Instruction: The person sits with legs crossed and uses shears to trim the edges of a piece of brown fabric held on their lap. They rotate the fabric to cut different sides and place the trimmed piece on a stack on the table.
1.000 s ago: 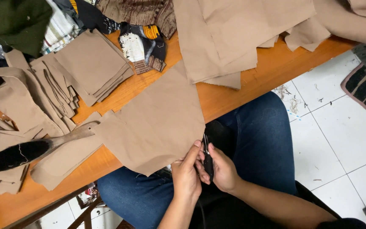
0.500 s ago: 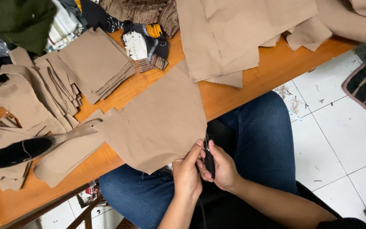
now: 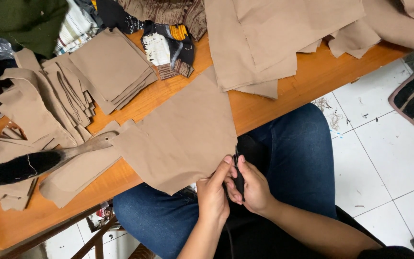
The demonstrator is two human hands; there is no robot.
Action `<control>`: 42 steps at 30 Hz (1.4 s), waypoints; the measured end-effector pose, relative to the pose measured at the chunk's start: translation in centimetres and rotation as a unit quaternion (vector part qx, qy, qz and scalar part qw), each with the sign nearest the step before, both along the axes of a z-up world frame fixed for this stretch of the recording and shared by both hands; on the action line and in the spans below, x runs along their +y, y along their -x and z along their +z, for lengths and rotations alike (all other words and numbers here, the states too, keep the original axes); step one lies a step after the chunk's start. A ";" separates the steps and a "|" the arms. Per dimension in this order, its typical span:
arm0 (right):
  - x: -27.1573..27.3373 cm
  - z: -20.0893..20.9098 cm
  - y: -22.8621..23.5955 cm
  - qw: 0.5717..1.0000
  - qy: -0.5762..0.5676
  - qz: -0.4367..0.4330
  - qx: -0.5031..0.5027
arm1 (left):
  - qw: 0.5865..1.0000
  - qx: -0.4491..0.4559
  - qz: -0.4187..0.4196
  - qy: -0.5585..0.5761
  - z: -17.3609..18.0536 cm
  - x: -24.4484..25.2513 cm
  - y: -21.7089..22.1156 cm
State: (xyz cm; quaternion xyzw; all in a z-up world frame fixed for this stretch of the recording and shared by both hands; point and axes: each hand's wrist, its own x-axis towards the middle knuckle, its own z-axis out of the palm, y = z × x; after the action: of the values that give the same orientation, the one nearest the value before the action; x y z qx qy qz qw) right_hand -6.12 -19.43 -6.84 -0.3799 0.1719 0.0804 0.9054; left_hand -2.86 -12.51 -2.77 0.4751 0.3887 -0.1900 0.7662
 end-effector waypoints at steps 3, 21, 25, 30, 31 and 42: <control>0.0 -0.5 0.1 1.000 -0.026 -0.014 -0.005 | 1.000 0.000 -0.001 0.001 0.0 -0.4 -0.2; 0.1 -0.3 0.0 0.999 0.012 -0.037 0.003 | 1.000 -0.004 0.000 0.000 0.2 -0.7 -0.2; -0.1 -0.3 -0.1 0.999 0.037 -0.034 -0.005 | 1.000 -0.005 0.002 0.000 0.3 -0.6 -0.2; -0.1 -0.5 0.2 0.999 0.040 -0.031 -0.013 | 1.000 -0.004 0.004 -0.001 0.3 -0.7 -0.2; -0.1 -0.7 0.2 0.999 0.040 -0.030 -0.013 | 1.000 -0.004 0.004 -0.001 0.3 -0.7 -0.3; -0.3 -0.6 0.2 0.998 0.043 -0.037 -0.031 | 1.000 -0.009 0.009 -0.001 0.5 -0.7 -0.2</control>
State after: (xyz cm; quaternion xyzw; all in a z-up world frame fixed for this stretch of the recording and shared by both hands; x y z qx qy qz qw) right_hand -6.36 -19.72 -7.40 -0.4138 0.1610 0.0278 0.8956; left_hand -2.61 -13.22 -2.23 0.4743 0.3859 -0.1783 0.7710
